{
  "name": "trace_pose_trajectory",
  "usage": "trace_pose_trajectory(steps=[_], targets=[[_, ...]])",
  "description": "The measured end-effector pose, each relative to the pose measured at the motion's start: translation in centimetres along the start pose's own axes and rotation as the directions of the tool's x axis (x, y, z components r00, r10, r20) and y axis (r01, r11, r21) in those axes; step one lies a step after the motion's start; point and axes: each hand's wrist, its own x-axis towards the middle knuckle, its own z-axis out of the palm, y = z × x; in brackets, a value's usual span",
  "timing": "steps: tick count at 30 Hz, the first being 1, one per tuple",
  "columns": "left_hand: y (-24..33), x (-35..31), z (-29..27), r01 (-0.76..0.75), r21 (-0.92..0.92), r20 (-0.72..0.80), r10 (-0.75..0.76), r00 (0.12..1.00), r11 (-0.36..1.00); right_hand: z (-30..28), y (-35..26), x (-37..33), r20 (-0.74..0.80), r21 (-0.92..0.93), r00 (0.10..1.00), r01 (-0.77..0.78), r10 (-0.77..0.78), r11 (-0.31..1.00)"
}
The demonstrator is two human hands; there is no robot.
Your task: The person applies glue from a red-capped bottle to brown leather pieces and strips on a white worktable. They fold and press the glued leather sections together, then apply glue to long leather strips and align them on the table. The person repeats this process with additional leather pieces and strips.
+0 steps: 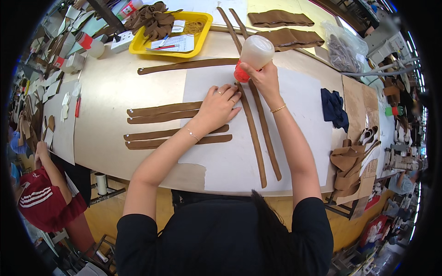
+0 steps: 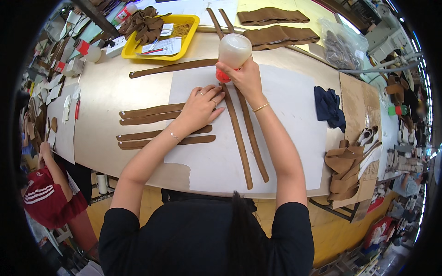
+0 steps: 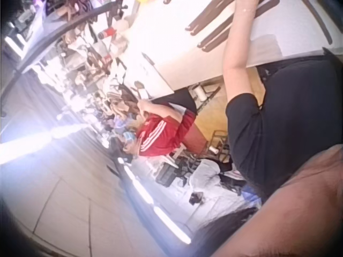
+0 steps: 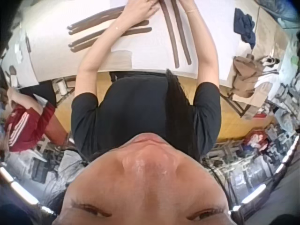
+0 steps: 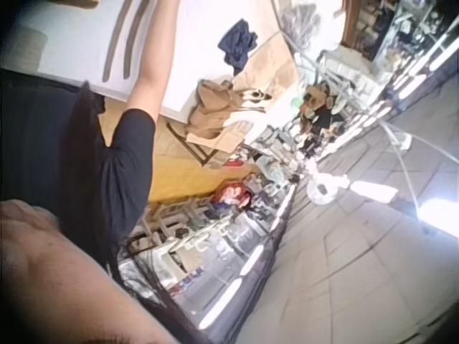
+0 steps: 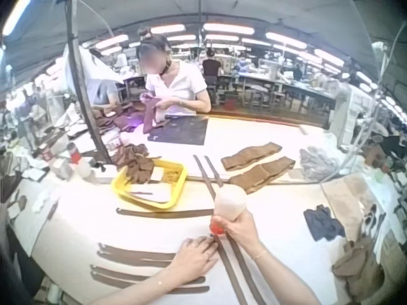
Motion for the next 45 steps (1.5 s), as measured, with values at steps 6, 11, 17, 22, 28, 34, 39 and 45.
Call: trace_pose_trajectory(steps=[6, 11, 17, 22, 28, 34, 39, 45], targets=[[0.0, 0.0, 0.1, -0.003, 0.004, -0.062, 0.003, 0.998, 1.0, 0.9, -0.5, 0.8, 0.079, -0.088, 0.994, 0.076, -0.069, 0.993], [0.0, -0.1, 0.1, 0.004, -0.006, -0.065, -0.004, 0.998, 1.0, 1.1, -1.1, 0.9, 0.12, -0.12, 0.991, 0.07, -0.056, 0.99], [-0.1, -0.1, 0.1, 0.02, -0.019, -0.026, -0.02, 0.999, 1.0, 0.9, -0.8, 0.7, 0.15, -0.18, 0.987, 0.085, -0.058, 0.98], [0.0, -0.1, 0.1, 0.018, -0.022, -0.027, -0.019, 0.999, 1.0, -0.2, -0.2, 0.5, 0.087, -0.19, 0.994, 0.086, -0.071, 0.978], [-0.1, 0.0, 0.0, 0.008, -0.022, -0.04, -0.009, 0.999, 1.0, 0.1, 0.0, 0.5, 0.04, -0.092, 0.998, 0.053, -0.05, 0.994], [-0.2, -0.1, 0.1, 0.007, -0.037, -0.026, -0.008, 1.0, 0.999, 0.2, 0.1, 0.3, 0.032, -0.137, 0.998, 0.05, -0.046, 0.989], [-0.3, 0.0, -0.1, 0.015, -0.053, 0.005, -0.015, 1.0, 0.998, -0.4, 0.1, -0.2, 0.058, -0.15, 0.998, 0.011, -0.002, 0.989], [-0.5, 0.0, -0.5, 0.016, -0.09, 0.013, -0.015, 1.0, 0.996, -0.3, 0.4, -0.1, -0.002, -0.129, 1.0, -0.009, 0.009, 0.992]])
